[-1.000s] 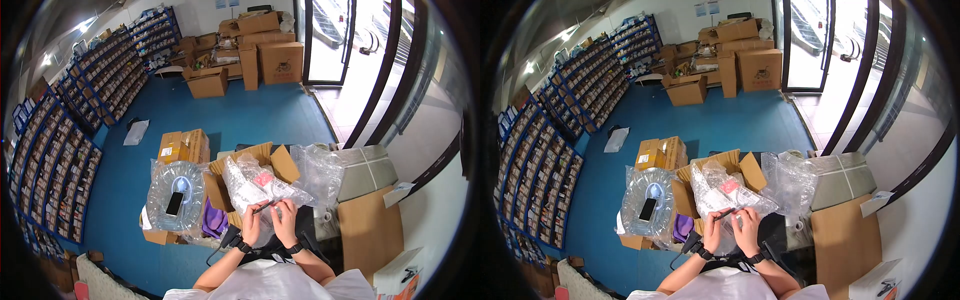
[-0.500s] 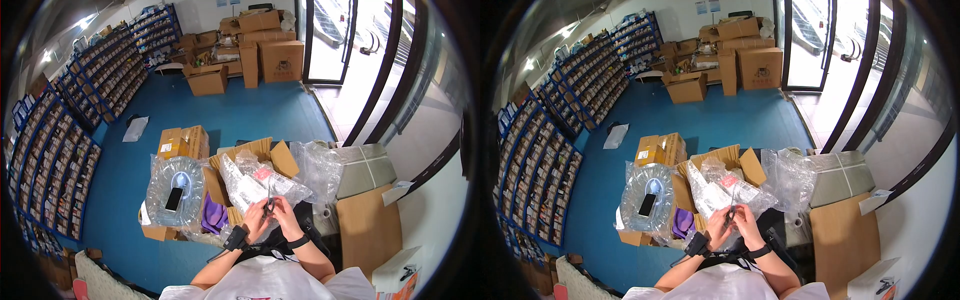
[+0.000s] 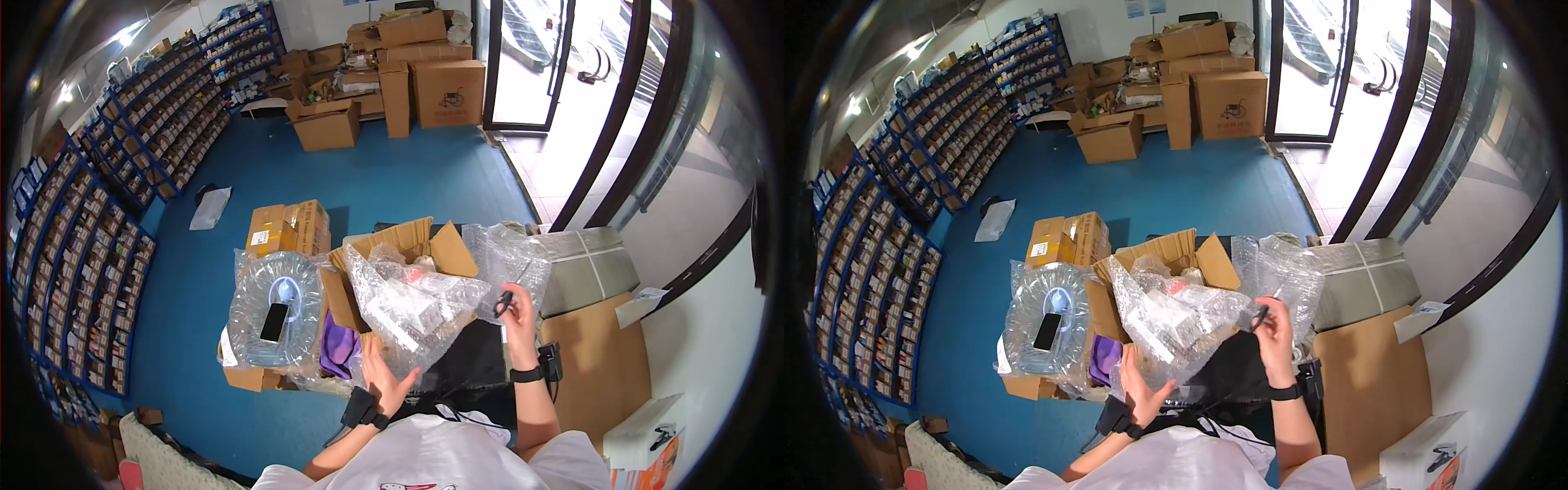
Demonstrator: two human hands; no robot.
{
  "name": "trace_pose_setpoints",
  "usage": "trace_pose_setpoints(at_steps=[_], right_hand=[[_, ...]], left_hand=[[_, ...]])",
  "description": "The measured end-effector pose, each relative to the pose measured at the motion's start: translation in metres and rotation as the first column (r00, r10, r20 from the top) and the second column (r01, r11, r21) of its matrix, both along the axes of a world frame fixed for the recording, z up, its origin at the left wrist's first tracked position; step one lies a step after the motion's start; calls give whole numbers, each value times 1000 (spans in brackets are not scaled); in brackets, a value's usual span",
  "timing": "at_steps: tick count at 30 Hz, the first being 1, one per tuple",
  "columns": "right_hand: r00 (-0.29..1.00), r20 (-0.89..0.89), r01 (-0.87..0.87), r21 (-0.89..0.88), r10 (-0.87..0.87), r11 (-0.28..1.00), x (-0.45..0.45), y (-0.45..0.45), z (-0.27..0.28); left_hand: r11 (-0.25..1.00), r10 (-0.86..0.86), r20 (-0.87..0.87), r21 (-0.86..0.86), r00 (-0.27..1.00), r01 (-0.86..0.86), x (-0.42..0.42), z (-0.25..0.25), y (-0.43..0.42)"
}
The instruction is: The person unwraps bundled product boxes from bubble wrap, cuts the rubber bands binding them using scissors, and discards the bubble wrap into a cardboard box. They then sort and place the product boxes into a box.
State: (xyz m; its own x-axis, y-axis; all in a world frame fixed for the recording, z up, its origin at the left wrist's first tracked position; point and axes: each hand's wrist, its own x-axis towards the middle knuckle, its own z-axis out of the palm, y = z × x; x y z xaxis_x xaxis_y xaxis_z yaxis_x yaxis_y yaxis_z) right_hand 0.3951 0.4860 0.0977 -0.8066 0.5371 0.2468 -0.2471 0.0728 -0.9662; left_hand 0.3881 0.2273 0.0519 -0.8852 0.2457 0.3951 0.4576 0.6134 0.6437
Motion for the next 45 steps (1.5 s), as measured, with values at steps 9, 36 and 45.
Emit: trace_pose_setpoints(at_steps=[9, 36, 45], right_hand=[[782, 553, -151, 614, -286, 774, -13, 48, -200], [980, -180, 65, 700, 88, 711, -143, -52, 69], [969, -232, 86, 631, 82, 771, -108, -56, 148]], left_hand=[[953, 31, 68, -302, 997, -9, -14, 17, 5], [948, 261, -182, 236, 948, -215, -121, 125, -49], [941, 241, -422, 322, 874, -104, -113, 174, -58]])
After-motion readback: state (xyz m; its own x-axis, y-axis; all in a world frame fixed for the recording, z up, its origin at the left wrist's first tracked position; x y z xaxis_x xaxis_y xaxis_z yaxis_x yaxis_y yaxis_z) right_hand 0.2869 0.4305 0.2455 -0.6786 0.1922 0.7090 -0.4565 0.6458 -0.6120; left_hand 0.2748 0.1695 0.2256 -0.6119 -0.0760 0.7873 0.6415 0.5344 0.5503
